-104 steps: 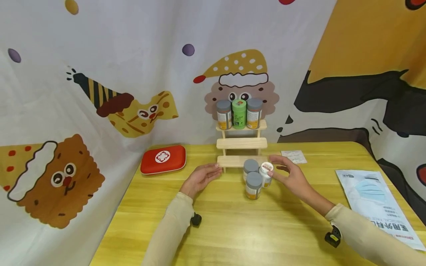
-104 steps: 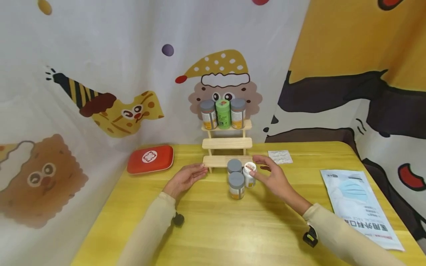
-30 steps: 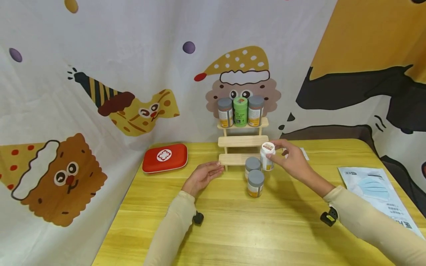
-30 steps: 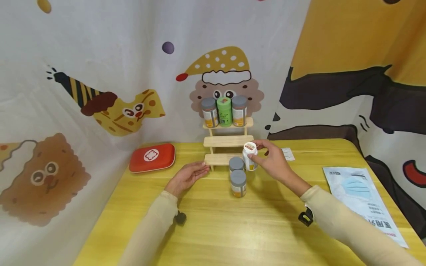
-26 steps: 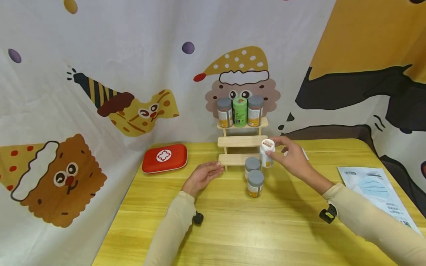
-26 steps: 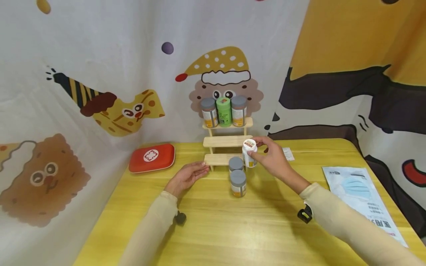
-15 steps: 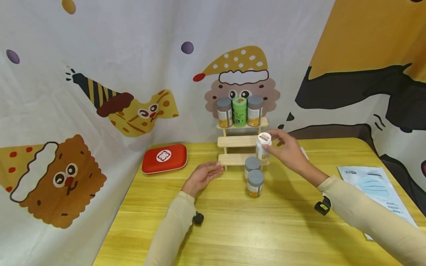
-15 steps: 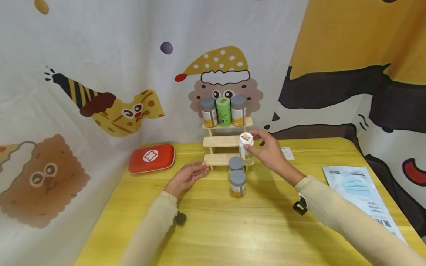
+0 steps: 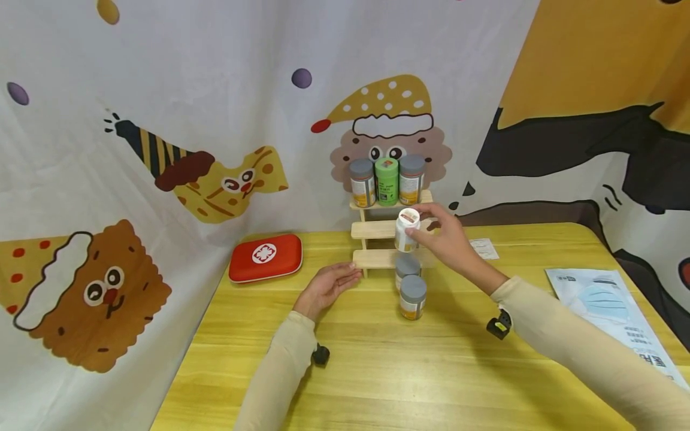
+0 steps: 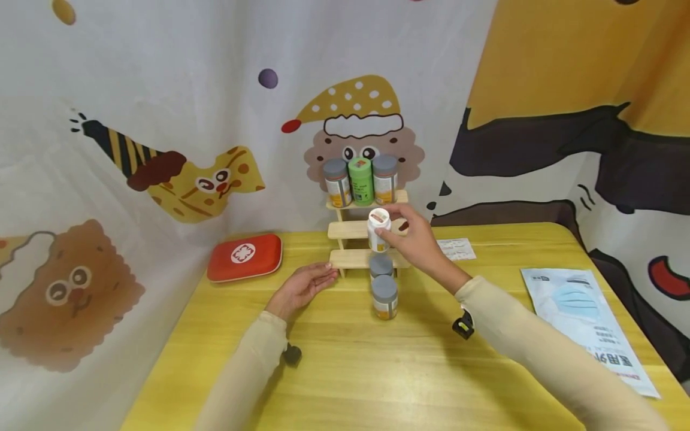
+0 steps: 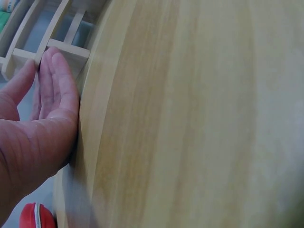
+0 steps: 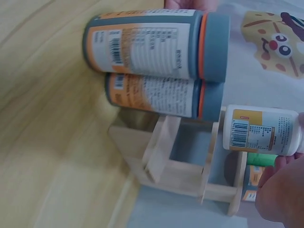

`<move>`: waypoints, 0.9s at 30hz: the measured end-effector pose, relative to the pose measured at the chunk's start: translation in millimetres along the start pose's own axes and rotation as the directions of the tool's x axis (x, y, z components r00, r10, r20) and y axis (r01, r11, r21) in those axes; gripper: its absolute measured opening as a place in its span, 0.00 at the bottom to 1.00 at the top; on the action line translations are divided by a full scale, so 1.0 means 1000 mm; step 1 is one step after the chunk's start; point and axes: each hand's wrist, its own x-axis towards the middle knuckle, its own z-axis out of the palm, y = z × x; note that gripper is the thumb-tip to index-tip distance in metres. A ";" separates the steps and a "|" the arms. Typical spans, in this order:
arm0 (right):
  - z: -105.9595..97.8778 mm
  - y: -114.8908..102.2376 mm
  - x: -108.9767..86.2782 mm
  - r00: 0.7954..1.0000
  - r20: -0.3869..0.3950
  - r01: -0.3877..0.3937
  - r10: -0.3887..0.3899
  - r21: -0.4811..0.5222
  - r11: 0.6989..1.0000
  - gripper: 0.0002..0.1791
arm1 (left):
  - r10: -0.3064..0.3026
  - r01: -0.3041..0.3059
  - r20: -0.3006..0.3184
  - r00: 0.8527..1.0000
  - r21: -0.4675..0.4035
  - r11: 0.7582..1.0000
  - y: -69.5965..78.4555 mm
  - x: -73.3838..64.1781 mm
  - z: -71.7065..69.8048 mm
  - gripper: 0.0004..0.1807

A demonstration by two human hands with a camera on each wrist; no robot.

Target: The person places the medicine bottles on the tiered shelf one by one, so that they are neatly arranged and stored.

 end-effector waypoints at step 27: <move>0.061 -0.022 0.040 0.999 -0.010 -0.046 0.048 0.111 0.993 0.25 | 0.005 -0.005 0.005 1.000 -0.007 1.000 0.001 -0.003 0.003 0.19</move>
